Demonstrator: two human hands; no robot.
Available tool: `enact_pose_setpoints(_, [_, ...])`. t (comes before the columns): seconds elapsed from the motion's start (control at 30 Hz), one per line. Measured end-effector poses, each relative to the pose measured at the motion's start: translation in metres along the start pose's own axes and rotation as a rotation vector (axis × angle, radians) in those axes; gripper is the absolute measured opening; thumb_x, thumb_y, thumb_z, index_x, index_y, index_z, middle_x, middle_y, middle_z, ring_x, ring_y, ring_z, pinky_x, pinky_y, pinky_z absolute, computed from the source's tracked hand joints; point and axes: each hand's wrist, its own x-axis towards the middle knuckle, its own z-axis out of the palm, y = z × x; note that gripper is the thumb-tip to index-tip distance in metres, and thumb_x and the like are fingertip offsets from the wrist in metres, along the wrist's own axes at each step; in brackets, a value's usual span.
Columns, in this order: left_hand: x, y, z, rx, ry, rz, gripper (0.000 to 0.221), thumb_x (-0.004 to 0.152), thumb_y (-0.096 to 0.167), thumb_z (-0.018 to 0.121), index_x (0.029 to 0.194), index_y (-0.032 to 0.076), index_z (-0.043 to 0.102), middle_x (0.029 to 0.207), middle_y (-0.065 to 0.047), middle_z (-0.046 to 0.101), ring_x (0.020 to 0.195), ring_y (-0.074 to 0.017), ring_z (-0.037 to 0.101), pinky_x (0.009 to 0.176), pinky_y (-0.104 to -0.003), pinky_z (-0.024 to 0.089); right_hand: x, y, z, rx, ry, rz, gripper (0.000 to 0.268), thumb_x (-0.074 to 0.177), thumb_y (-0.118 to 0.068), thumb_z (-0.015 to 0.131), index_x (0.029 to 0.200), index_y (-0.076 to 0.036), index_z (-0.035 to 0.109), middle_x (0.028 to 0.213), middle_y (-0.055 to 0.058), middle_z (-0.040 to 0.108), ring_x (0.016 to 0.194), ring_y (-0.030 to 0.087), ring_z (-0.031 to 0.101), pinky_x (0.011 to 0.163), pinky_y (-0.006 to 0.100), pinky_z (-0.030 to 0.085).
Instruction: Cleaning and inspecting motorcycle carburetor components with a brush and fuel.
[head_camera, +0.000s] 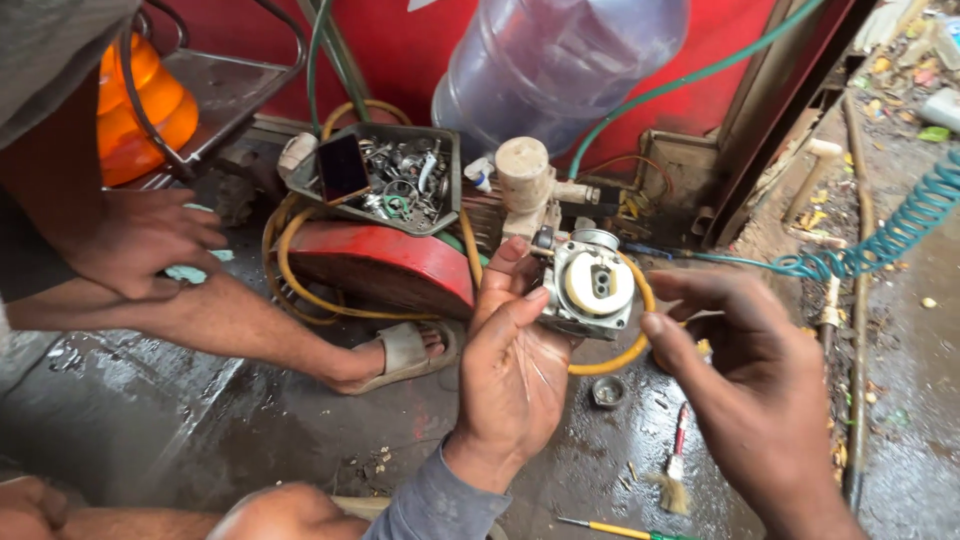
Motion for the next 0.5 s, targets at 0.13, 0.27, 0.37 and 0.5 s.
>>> enact_pose_setpoints(0.13, [-0.005,-0.006,0.003,-0.010,-0.033,0.017,0.045,0.095,0.007,0.047,0.139,0.007,0.040,0.142,-0.016,0.050,0.134,-0.0309,0.053,0.113,-0.051,0.047,-0.001,0.008,0.004,-0.060,-0.033,-0.062,0.035,0.087,-0.003,0.076,0.120,0.001,0.070,0.109,0.004,0.066,0.087,0.008,0.060,0.075,0.022,0.052])
enact_pose_setpoints(0.27, [-0.005,-0.013,-0.006,-0.016,-0.062,0.078,0.043,0.096,0.007,0.049,0.139,0.006,0.040,0.140,-0.017,0.050,0.134,-0.0312,0.053,0.115,-0.052,0.046,-0.005,0.008,0.006,-0.043,-0.033,-0.089,0.037,0.086,-0.003,0.077,0.121,0.002,0.068,0.108,0.004,0.064,0.089,0.008,0.060,0.076,0.022,0.052])
enact_pose_setpoints(0.37, [-0.002,-0.012,-0.009,-0.013,-0.032,0.137,0.047,0.094,0.008,0.050,0.140,0.006,0.042,0.139,-0.015,0.050,0.135,-0.0288,0.053,0.121,-0.049,0.043,-0.006,0.008,0.007,-0.056,-0.041,-0.081,0.040,0.084,-0.002,0.078,0.122,0.002,0.067,0.107,0.004,0.066,0.089,0.008,0.061,0.076,0.022,0.053])
enact_pose_setpoints(0.5, [0.002,-0.005,-0.010,-0.048,-0.052,0.183,0.045,0.094,0.012,0.054,0.137,0.008,0.044,0.142,-0.015,0.052,0.134,-0.0274,0.054,0.120,-0.048,0.043,-0.005,0.009,0.007,-0.007,-0.052,-0.063,0.047,0.082,0.002,0.077,0.127,0.003,0.063,0.107,0.006,0.065,0.090,0.009,0.062,0.076,0.024,0.054])
